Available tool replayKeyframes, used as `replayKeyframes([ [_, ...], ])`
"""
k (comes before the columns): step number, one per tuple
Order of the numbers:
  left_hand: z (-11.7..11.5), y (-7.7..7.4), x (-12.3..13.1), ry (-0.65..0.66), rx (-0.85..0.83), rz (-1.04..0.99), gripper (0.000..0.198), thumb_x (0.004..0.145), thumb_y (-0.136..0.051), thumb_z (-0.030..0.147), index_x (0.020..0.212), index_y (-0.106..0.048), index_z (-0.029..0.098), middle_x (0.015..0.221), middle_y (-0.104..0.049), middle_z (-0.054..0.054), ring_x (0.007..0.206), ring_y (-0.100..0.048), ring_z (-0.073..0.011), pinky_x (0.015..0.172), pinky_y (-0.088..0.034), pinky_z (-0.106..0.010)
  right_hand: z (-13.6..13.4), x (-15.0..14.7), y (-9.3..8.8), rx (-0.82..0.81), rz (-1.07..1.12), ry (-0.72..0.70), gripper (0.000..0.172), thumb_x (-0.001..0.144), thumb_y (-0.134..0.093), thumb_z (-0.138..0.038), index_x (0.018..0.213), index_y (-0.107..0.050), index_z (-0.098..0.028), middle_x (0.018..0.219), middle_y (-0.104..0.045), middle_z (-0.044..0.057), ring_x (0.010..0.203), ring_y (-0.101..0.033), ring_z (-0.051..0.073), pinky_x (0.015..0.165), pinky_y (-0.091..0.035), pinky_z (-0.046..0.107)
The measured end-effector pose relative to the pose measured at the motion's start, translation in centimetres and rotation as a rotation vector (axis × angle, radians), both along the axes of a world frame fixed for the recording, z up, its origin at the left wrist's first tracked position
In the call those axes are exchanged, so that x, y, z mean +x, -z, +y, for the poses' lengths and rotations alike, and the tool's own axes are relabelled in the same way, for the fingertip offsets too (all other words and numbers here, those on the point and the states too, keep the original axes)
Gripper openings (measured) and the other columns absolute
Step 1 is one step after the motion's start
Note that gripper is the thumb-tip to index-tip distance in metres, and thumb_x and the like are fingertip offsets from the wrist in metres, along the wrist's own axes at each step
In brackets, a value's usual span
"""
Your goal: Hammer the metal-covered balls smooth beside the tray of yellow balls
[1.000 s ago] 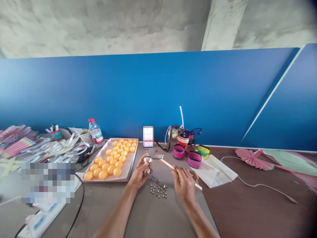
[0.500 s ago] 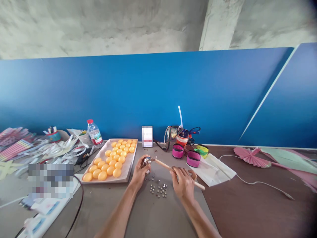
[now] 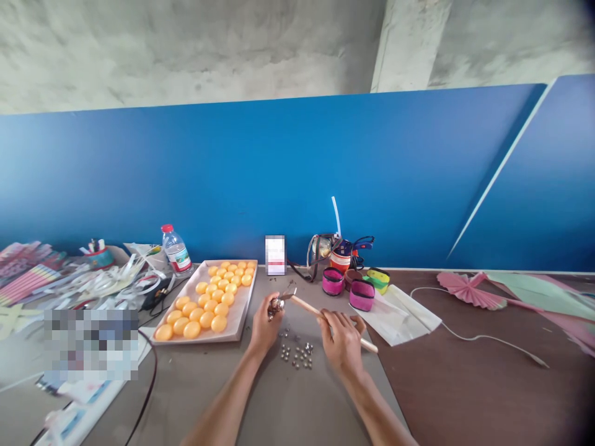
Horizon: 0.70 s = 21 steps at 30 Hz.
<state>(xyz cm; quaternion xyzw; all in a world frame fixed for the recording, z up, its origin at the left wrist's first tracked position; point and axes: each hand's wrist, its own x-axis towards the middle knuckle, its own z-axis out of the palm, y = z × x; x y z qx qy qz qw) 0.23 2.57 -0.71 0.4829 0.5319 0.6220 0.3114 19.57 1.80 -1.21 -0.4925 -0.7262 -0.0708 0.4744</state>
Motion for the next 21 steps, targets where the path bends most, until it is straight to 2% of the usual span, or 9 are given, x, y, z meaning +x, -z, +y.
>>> replayKeyframes([
  [6,0.0,0.1,-0.1,-0.02,0.0,-0.06,0.037,0.059,-0.066,0.013,0.095,-0.062,0.022,0.093,-0.062,-0.004,0.091,-0.055,-0.0216,0.086,-0.04,-0.033,0.1,0.1,0.1,0.038,-0.012,0.028,0.02,0.089,-0.043,-0.025,0.084,-0.061,-0.021,0.075,-0.066,0.001,0.069,-0.057,0.012,0.082,-0.023,0.031],
  [10,0.1,0.6,-0.1,-0.025,0.052,-0.024,0.048,0.061,-0.067,0.015,0.107,-0.055,0.022,0.109,-0.06,-0.007,0.105,-0.052,-0.0229,0.094,-0.035,-0.035,0.0,-0.1,0.0,0.009,-0.013,0.009,0.02,0.089,-0.042,-0.025,0.086,-0.061,-0.021,0.075,-0.066,0.001,0.069,-0.057,0.013,0.081,-0.023,0.032],
  [13,0.0,0.8,-0.1,-0.021,0.091,-0.043,0.055,0.063,-0.068,0.016,0.114,-0.049,0.022,0.113,-0.059,-0.009,0.108,-0.051,-0.0227,0.096,-0.034,-0.035,-0.1,-0.1,-0.1,-0.007,-0.037,-0.004,0.019,0.089,-0.043,-0.024,0.082,-0.061,-0.021,0.074,-0.066,0.001,0.069,-0.058,0.013,0.082,-0.023,0.032],
  [17,-0.1,0.9,0.0,-0.022,0.068,-0.006,0.045,0.064,-0.067,0.02,0.107,-0.054,0.022,0.124,-0.053,-0.01,0.118,-0.045,-0.0253,0.099,-0.031,-0.037,0.1,0.0,0.1,0.037,-0.002,0.017,0.019,0.089,-0.042,-0.025,0.087,-0.061,-0.021,0.078,-0.067,0.003,0.071,-0.058,0.014,0.081,-0.023,0.033],
  [21,0.1,1.1,0.0,0.016,0.089,-0.039,0.051,0.062,-0.068,0.016,0.11,-0.054,0.021,0.114,-0.059,-0.01,0.114,-0.049,-0.0251,0.096,-0.036,-0.035,0.2,0.1,0.3,0.019,-0.036,0.035,0.022,0.089,-0.041,-0.025,0.082,-0.061,-0.021,0.071,-0.066,0.002,0.067,-0.057,0.014,0.079,-0.023,0.033],
])
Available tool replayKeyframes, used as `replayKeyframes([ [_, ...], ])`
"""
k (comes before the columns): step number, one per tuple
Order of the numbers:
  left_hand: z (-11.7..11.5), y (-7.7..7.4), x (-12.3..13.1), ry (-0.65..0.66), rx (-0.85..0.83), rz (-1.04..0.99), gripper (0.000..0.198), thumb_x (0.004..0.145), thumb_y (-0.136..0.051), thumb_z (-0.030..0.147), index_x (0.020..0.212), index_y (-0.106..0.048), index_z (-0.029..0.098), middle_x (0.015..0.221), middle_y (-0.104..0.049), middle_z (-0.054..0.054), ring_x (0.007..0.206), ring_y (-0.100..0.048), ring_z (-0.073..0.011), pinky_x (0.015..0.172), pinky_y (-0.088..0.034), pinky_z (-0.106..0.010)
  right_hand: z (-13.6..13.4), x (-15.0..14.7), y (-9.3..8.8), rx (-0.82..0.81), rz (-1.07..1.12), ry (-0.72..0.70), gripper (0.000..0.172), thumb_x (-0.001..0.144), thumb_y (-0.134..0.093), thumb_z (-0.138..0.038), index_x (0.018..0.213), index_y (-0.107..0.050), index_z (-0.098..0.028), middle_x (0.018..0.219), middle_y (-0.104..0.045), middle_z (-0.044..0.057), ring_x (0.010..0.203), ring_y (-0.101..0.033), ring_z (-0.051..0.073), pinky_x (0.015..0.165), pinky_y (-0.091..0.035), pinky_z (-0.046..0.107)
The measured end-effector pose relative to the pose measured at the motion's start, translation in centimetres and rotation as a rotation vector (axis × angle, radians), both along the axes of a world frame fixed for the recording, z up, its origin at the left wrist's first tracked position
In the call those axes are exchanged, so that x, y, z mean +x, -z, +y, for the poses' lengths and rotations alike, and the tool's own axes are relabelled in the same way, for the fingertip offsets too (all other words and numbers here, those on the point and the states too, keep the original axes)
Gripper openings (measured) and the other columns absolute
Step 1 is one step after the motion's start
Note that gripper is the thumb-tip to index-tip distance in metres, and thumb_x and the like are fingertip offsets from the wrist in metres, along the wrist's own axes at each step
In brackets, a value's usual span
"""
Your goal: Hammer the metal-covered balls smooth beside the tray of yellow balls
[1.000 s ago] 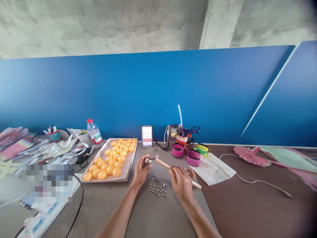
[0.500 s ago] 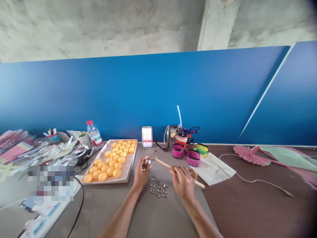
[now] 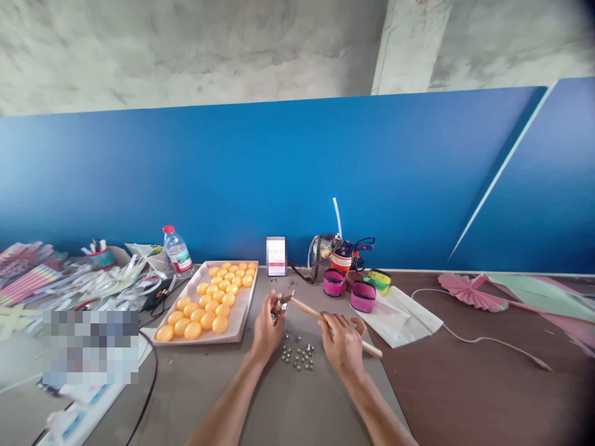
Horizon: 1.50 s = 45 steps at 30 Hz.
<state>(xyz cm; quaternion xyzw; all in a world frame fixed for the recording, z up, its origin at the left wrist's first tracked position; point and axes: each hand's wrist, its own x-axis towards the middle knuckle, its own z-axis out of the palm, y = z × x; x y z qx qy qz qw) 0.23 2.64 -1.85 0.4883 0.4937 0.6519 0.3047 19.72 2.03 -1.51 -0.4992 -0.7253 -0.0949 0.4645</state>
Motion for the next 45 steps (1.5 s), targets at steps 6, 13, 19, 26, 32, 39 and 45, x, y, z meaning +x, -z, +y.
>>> replayKeyframes([
  [6,0.2,0.4,-0.2,-0.039,0.002,0.079,0.048,0.064,-0.066,0.015,0.11,-0.054,0.024,0.119,-0.057,-0.008,0.115,-0.048,-0.0236,0.097,-0.035,-0.034,-0.2,0.0,-0.5,0.028,0.048,-0.012,0.02,0.09,-0.041,-0.025,0.087,-0.061,-0.021,0.076,-0.067,0.002,0.07,-0.057,0.013,0.081,-0.022,0.032],
  [13,0.1,0.4,-0.1,-0.058,-0.004,0.099,0.05,0.065,-0.067,0.017,0.113,-0.052,0.023,0.115,-0.059,-0.007,0.104,-0.054,-0.0212,0.093,-0.037,-0.033,-0.4,-0.3,-0.5,-0.01,0.023,-0.022,0.021,0.089,-0.041,-0.025,0.083,-0.061,-0.021,0.073,-0.066,0.002,0.068,-0.056,0.013,0.082,-0.022,0.032],
  [19,0.4,0.0,-0.3,-0.086,-0.049,-0.172,0.048,0.066,-0.068,0.022,0.111,-0.053,0.021,0.089,-0.062,-0.003,0.072,-0.059,-0.0143,0.068,-0.046,-0.026,-0.3,0.2,-0.5,-0.003,0.054,0.01,0.021,0.09,-0.041,-0.026,0.086,-0.061,-0.021,0.076,-0.067,0.002,0.069,-0.055,0.014,0.083,-0.022,0.032],
  [26,1.0,-0.8,-2.0,0.184,-0.213,-0.965,0.024,0.075,-0.059,0.019,0.098,-0.052,0.019,0.081,-0.062,-0.006,0.068,-0.062,-0.015,0.063,-0.05,-0.029,-0.6,-0.4,-0.2,-0.028,0.051,-0.047,0.02,0.089,-0.042,-0.025,0.084,-0.061,-0.02,0.075,-0.066,0.002,0.07,-0.057,0.013,0.082,-0.023,0.031],
  [32,1.0,-1.0,-2.1,0.228,-0.197,-1.083,0.022,0.074,-0.056,0.005,0.093,-0.056,0.017,0.083,-0.063,-0.005,0.078,-0.063,-0.0163,0.07,-0.051,-0.032,-1.0,-0.7,-0.5,-0.024,0.061,-0.092,0.018,0.088,-0.043,-0.024,0.086,-0.061,-0.021,0.078,-0.067,0.002,0.073,-0.057,0.014,0.082,-0.023,0.032],
  [39,1.2,-0.8,-1.4,0.241,-0.203,-1.009,0.012,0.081,-0.054,0.014,0.093,-0.055,0.016,0.081,-0.064,-0.005,0.067,-0.062,-0.0145,0.057,-0.051,-0.027,-0.9,-0.9,-0.4,-0.1,0.017,-0.13,0.02,0.088,-0.043,-0.023,0.082,-0.061,-0.021,0.073,-0.066,0.001,0.07,-0.057,0.013,0.082,-0.023,0.032],
  [45,1.4,-0.7,-1.5,0.206,-0.284,-1.073,0.011,0.085,-0.049,0.021,0.088,-0.055,0.012,0.081,-0.064,-0.009,0.064,-0.06,-0.0145,0.053,-0.05,-0.025,-1.0,-0.8,-0.3,-0.071,0.07,-0.124,0.02,0.089,-0.042,-0.024,0.087,-0.061,-0.02,0.078,-0.067,0.003,0.072,-0.057,0.014,0.082,-0.023,0.031],
])
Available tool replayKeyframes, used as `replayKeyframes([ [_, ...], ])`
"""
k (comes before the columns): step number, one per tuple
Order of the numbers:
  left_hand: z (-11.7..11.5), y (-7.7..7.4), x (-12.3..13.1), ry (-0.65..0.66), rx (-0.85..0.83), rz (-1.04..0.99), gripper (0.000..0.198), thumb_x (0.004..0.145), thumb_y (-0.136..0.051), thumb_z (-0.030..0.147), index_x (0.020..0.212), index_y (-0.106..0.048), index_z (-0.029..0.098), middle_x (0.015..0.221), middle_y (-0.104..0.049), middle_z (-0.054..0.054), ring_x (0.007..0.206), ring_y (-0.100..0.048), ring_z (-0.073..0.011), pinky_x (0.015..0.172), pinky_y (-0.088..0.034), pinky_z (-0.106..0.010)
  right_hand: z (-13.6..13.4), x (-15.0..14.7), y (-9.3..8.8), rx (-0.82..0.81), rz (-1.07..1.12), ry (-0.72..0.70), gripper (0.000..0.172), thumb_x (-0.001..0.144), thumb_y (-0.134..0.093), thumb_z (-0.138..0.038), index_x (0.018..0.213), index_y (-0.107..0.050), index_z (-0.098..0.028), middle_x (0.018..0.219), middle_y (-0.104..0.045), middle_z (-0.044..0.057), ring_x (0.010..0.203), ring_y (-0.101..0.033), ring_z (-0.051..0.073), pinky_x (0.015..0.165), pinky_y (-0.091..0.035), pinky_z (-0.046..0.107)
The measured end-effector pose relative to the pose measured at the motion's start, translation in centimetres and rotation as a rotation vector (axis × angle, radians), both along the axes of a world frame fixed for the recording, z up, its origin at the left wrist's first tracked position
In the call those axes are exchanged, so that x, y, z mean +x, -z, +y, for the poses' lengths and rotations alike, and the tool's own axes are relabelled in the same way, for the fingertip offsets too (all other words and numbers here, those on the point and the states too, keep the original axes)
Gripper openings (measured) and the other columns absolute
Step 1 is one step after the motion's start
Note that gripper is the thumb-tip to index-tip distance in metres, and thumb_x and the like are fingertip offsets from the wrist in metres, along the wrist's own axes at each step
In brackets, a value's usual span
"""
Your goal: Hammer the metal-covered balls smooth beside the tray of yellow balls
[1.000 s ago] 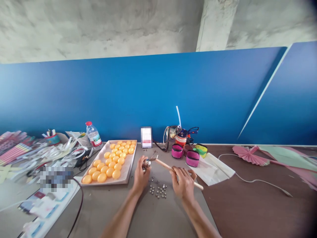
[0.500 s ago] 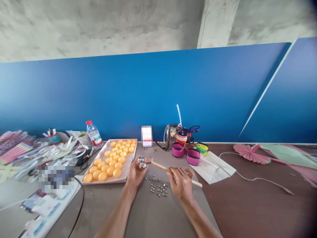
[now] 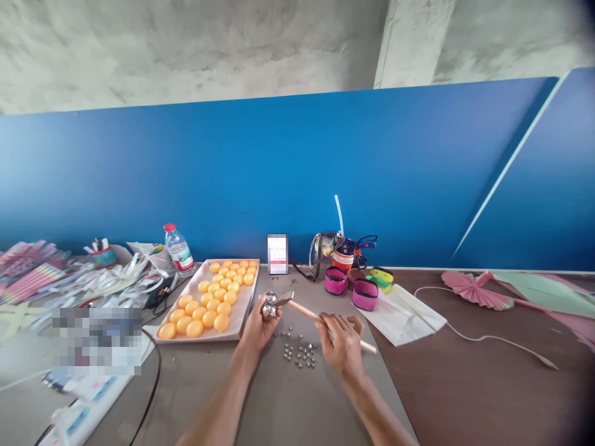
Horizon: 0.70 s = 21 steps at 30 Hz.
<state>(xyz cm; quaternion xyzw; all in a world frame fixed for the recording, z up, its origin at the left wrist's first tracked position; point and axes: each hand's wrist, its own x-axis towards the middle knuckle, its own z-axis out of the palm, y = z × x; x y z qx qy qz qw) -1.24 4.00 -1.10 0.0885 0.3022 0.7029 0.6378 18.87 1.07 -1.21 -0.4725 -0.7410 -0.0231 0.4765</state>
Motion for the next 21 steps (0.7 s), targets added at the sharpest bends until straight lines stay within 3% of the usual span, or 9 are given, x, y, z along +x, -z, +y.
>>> replayKeyframes([
  [11,-0.18,0.41,-0.19,0.078,0.013,-0.068,0.01,0.082,-0.054,0.023,0.08,-0.056,0.013,0.08,-0.063,-0.009,0.065,-0.059,-0.0143,0.056,-0.051,-0.027,0.0,0.05,-0.12,-0.013,-0.003,-0.002,0.02,0.089,-0.042,-0.024,0.086,-0.061,-0.02,0.077,-0.067,0.003,0.071,-0.057,0.014,0.082,-0.023,0.032],
  [15,-0.27,0.3,-0.24,0.039,-0.007,-0.076,0.008,0.082,-0.053,0.021,0.082,-0.056,0.013,0.08,-0.063,-0.008,0.068,-0.06,-0.0159,0.057,-0.051,-0.028,0.03,0.04,-0.1,-0.059,-0.048,-0.003,0.019,0.087,-0.044,-0.022,0.079,-0.061,-0.021,0.069,-0.066,0.001,0.068,-0.057,0.013,0.082,-0.022,0.032],
  [21,-0.37,-0.3,-0.2,-0.04,-0.048,-0.106,0.01,0.082,-0.053,0.023,0.079,-0.056,0.014,0.077,-0.062,-0.006,0.067,-0.06,-0.0164,0.055,-0.048,-0.028,-0.13,0.02,-0.28,-0.029,-0.037,0.008,0.021,0.088,-0.041,-0.022,0.085,-0.061,-0.02,0.076,-0.067,0.003,0.071,-0.057,0.014,0.082,-0.023,0.031],
])
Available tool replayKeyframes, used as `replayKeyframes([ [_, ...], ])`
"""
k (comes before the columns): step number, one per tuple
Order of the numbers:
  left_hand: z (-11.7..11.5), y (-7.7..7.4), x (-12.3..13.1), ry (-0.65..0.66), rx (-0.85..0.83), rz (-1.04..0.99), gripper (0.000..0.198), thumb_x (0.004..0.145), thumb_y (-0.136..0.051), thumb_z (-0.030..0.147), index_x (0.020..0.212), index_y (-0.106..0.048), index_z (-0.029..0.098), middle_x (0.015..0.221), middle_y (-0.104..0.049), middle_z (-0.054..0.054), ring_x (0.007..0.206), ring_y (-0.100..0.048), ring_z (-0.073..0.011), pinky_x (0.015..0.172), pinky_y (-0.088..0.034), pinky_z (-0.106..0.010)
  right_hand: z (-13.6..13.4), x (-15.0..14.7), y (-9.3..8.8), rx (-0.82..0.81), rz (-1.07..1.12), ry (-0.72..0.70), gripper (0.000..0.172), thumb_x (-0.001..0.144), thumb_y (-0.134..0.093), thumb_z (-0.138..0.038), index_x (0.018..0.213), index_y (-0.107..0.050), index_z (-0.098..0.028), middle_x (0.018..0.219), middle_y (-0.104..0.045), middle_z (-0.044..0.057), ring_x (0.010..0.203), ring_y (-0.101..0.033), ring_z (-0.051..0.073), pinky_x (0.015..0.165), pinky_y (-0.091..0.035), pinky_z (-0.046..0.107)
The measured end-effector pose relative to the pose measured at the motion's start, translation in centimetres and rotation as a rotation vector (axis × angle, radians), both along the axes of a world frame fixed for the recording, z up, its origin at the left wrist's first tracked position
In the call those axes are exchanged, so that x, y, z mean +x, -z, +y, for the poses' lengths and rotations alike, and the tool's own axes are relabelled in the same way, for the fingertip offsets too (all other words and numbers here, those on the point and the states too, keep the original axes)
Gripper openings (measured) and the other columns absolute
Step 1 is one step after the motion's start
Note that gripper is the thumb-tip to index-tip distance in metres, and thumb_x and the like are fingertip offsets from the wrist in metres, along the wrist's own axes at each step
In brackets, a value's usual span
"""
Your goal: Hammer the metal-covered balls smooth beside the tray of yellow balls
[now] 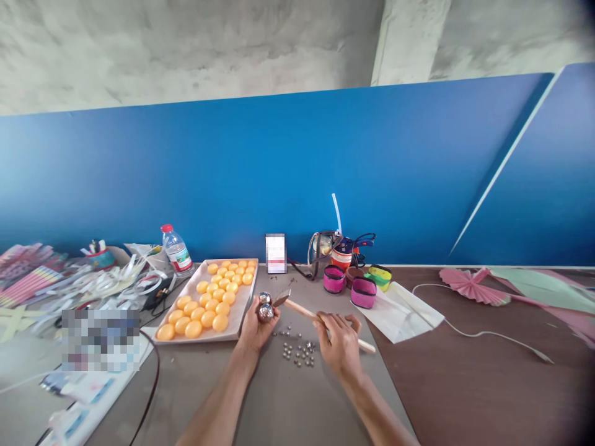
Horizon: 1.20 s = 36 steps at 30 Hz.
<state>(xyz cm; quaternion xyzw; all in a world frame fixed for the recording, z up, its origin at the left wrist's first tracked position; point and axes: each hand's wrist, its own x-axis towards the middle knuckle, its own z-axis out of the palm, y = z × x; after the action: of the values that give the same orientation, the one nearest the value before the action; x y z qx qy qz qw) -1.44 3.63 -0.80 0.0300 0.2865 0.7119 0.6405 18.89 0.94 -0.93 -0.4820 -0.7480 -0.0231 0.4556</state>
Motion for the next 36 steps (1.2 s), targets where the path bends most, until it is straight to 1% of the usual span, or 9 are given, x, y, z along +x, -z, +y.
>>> replayKeyframes([
  [4,-0.19,-0.07,-0.22,0.038,0.08,-0.02,0.014,0.083,-0.052,0.026,0.081,-0.058,0.014,0.078,-0.062,-0.006,0.071,-0.061,-0.0178,0.058,-0.049,-0.031,-0.16,-0.25,0.08,-0.038,-0.053,-0.013,0.021,0.087,-0.043,-0.02,0.077,-0.061,-0.021,0.067,-0.065,0.001,0.066,-0.056,0.013,0.08,-0.023,0.031],
  [6,-0.13,0.07,-0.35,0.06,0.107,-0.021,0.017,0.084,-0.05,0.028,0.082,-0.059,0.014,0.077,-0.062,-0.006,0.07,-0.06,-0.0173,0.059,-0.049,-0.031,-0.28,-0.29,0.04,-0.031,-0.05,-0.01,0.019,0.086,-0.044,-0.02,0.078,-0.061,-0.021,0.069,-0.065,0.001,0.067,-0.057,0.013,0.081,-0.023,0.031],
  [10,0.08,0.4,-0.41,0.056,0.084,-0.02,0.023,0.085,-0.048,0.034,0.085,-0.06,0.014,0.074,-0.062,-0.007,0.065,-0.059,-0.0159,0.056,-0.047,-0.029,-0.41,-0.3,-0.05,0.002,-0.004,-0.01,0.019,0.088,-0.042,-0.022,0.086,-0.061,-0.02,0.077,-0.067,0.003,0.072,-0.058,0.014,0.081,-0.024,0.031],
  [13,0.0,0.51,-0.38,0.085,0.115,0.001,0.024,0.085,-0.048,0.035,0.086,-0.06,0.014,0.075,-0.062,-0.008,0.066,-0.058,-0.0165,0.056,-0.048,-0.029,-0.33,-0.37,0.08,-0.017,-0.011,-0.016,0.02,0.088,-0.042,-0.023,0.082,-0.061,-0.021,0.073,-0.066,0.002,0.07,-0.057,0.013,0.08,-0.024,0.03],
  [16,-0.18,0.33,-0.28,0.099,0.133,0.027,0.025,0.085,-0.048,0.035,0.086,-0.06,0.013,0.072,-0.061,-0.008,0.062,-0.057,-0.0159,0.053,-0.047,-0.028,-0.29,-0.41,0.18,-0.033,-0.01,-0.025,0.02,0.088,-0.043,-0.023,0.08,-0.061,-0.021,0.071,-0.065,0.002,0.068,-0.056,0.013,0.08,-0.023,0.031],
  [21,-0.28,-0.29,0.15,0.116,0.123,0.032,0.032,0.086,-0.045,0.039,0.083,-0.059,0.011,0.067,-0.058,-0.007,0.053,-0.051,-0.012,0.048,-0.045,-0.025,-0.47,-0.42,-0.06,0.008,0.052,-0.03,0.019,0.089,-0.042,-0.023,0.086,-0.06,-0.02,0.077,-0.066,0.003,0.072,-0.057,0.014,0.082,-0.023,0.031],
  [28,-0.4,0.08,0.32,0.157,0.109,0.076,0.035,0.084,-0.047,0.041,0.081,-0.06,0.009,0.06,-0.058,-0.008,0.052,-0.054,-0.0138,0.053,-0.048,-0.027,-0.46,-0.53,-0.07,-0.014,0.023,-0.031,0.02,0.089,-0.042,-0.025,0.081,-0.061,-0.021,0.071,-0.066,0.002,0.069,-0.055,0.013,0.081,-0.023,0.031],
  [31,-0.27,0.22,0.32,0.136,0.082,0.049,0.034,0.083,-0.05,0.042,0.079,-0.06,0.01,0.062,-0.06,-0.008,0.055,-0.056,-0.0145,0.056,-0.049,-0.029,-0.44,-0.49,-0.05,-0.001,0.032,-0.017,0.02,0.089,-0.042,-0.025,0.084,-0.061,-0.021,0.075,-0.066,0.003,0.071,-0.056,0.014,0.081,-0.023,0.031],
  [36,-0.2,0.3,0.28,0.01,0.0,0.076,0.027,0.081,-0.053,0.041,0.077,-0.058,0.014,0.065,-0.063,-0.005,0.052,-0.056,-0.0148,0.051,-0.049,-0.03,-0.41,-0.54,0.11,-0.056,-0.024,-0.054,0.02,0.088,-0.042,-0.023,0.081,-0.061,-0.021,0.071,-0.065,0.002,0.069,-0.056,0.014,0.08,-0.024,0.031],
])
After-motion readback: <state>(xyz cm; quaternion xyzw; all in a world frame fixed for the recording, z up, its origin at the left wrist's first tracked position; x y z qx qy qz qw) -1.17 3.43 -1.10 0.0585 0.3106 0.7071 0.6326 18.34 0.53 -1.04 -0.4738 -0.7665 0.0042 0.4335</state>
